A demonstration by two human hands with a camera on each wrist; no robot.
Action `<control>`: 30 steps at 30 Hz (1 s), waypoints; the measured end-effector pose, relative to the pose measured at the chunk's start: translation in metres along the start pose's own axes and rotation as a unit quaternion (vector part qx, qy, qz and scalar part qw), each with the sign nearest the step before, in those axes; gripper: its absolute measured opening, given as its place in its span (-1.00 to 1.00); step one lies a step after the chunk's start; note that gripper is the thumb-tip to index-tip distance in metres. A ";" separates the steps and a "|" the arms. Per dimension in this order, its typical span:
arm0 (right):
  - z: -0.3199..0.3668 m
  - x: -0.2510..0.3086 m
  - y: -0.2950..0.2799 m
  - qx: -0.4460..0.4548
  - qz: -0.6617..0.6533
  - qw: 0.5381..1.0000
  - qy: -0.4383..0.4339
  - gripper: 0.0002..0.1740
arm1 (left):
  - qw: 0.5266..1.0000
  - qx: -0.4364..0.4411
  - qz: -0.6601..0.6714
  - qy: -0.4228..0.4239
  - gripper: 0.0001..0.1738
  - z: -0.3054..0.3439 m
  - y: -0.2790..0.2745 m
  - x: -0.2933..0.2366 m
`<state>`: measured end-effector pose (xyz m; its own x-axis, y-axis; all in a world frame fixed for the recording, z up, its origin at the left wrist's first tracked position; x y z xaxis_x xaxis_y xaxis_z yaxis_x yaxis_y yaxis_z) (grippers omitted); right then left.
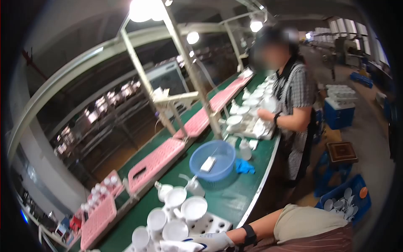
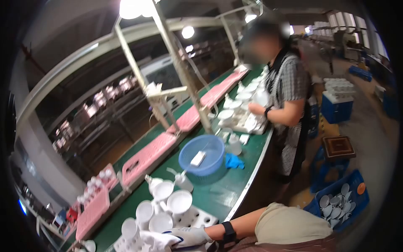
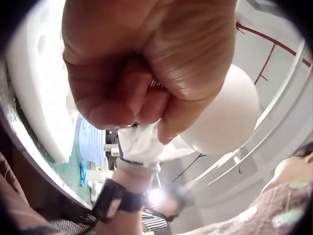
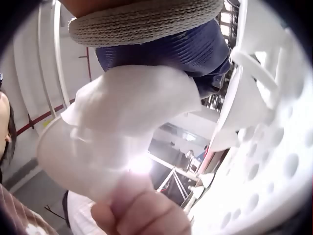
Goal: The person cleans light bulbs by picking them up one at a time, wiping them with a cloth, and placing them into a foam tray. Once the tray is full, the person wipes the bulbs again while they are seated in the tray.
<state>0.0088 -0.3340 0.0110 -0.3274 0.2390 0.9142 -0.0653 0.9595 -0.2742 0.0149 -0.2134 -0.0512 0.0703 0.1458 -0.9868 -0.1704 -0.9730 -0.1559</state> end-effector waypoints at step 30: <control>-0.132 -0.035 -0.060 -0.075 0.527 0.844 -0.057 -0.35 | 0.966 -0.066 -0.225 -0.113 -0.56 0.008 -0.075 0.074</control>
<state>0.1482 -0.3802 0.0350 -0.2171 0.9648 0.1486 0.4367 0.2321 -0.8691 0.0255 -0.1280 -0.1126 -0.1109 0.5799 -0.8071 -0.0457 -0.8142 -0.5788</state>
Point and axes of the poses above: each hand's wrist, its own z-axis away from the middle knuckle, its own y-axis out of the palm, x = y × z, the point moved 8 cm from there along -z, towards the middle knuckle, and after that the axes turned 15 degrees about -x, right-handed, at the moved point
